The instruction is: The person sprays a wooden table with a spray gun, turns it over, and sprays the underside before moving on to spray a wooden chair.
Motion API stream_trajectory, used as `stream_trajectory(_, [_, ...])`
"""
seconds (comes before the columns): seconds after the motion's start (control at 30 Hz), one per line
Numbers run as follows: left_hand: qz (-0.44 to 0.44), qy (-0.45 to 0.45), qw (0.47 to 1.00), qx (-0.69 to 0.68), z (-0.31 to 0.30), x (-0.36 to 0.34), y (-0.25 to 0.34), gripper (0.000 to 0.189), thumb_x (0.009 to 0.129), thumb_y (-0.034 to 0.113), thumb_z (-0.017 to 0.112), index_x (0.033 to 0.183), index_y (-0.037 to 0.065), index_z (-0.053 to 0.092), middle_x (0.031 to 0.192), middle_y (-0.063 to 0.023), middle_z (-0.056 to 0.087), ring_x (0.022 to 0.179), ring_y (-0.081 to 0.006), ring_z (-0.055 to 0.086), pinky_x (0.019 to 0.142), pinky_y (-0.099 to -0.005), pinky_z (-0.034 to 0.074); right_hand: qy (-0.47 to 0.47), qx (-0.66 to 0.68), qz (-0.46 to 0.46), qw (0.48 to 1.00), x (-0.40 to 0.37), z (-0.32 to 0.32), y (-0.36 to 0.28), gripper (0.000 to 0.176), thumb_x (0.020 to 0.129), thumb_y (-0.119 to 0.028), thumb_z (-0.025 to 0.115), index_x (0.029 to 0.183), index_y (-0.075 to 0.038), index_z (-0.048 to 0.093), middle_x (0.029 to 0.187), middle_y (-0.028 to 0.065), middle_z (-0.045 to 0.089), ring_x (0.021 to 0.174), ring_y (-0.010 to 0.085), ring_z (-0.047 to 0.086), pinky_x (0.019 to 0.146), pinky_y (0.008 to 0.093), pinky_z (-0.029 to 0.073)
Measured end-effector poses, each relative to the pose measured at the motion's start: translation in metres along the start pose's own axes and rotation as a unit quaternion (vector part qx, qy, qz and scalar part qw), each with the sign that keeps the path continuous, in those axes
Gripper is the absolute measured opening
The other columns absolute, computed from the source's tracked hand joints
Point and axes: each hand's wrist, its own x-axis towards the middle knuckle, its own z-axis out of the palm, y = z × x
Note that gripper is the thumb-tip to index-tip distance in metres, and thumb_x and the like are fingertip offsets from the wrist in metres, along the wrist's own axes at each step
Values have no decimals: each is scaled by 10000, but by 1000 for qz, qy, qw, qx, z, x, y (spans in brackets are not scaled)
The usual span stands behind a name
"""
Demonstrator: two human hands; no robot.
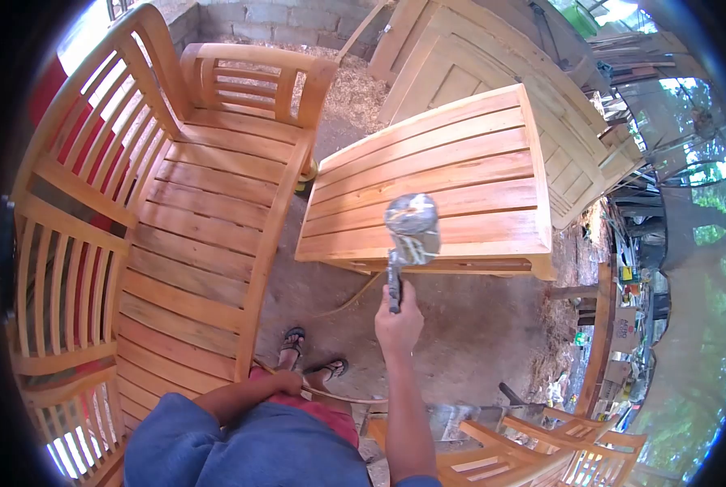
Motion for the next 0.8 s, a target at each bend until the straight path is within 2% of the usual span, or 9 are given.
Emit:
stream_trajectory(0.13, [13,0,1000,5,-36,-24,11,344,784,279,581,988,41,723,1052,-205,681,977,-347,662,854,-461,511,-162,-42,23,986,2,19,10,320,885,-272,633,1171,-134,592,834,204,660,777,415,644,636,484,499])
stream_trajectory(0.23, [0,-3,1000,-3,-25,10,-12,369,786,301,584,994,29,719,1030,-218,682,962,-358,664,857,-464,507,-147,64,-65,985,-1,4,9,393,887,-212,656,1239,-60,573,963,265,650,890,374,666,734,390,519])
stream_trajectory(0.37, [-5,44,999,32,-43,19,-24,451,790,388,601,1010,9,710,1024,-241,676,969,-378,657,868,-469,499,-112,157,-67,979,-6,-61,3,466,876,-57,644,1328,-47,534,1017,136,694,888,170,677,791,287,512])
stream_trajectory(0.43, [-20,20,998,-51,-66,6,-12,495,789,432,612,1011,0,707,1027,-241,675,973,-384,655,874,-471,496,-86,253,-25,963,-11,-100,12,486,898,-148,649,1362,-95,514,1038,88,693,884,164,680,781,304,522])
stream_trajectory(0.5, [9,3,1000,-11,-53,43,-33,511,789,453,621,1022,6,704,1032,-242,673,983,-387,651,882,-470,493,-37,316,52,947,-13,-151,1,458,925,-134,618,1368,-85,513,998,25,686,832,62,616,761,256,501])
stream_trajectory(0.57, [18,8,1000,5,-73,55,-40,520,790,469,625,1036,17,702,1039,-242,671,996,-385,647,885,-468,492,22,199,52,978,-16,-190,31,360,946,-155,594,1295,-74,565,935,7,670,719,34,558,698,234,481])
stream_trajectory(0.63, [9,35,999,-3,-101,42,-13,523,789,479,626,1052,33,700,1048,-241,669,1014,-379,643,883,-466,492,68,213,124,967,-20,-224,70,234,969,-204,574,1150,-61,615,889,8,658,617,8,482,557,196,414])
stream_trajectory(0.7, [-22,40,999,11,-128,44,-2,551,792,519,609,1066,49,697,1059,-237,667,1034,-370,637,888,-457,493,230,300,155,913,-3,-261,66,286,983,-338,538,1007,-58,588,821,15,634,475,24,392,418,193,307])
stream_trajectory(0.8, [-52,24,998,37,-154,53,2,555,809,534,586,1063,53,698,1064,-227,668,1033,-367,637,896,-447,495,384,314,175,851,2,-310,117,314,979,-365,536,982,-54,573,826,34,641,409,44,359,362,215,270])
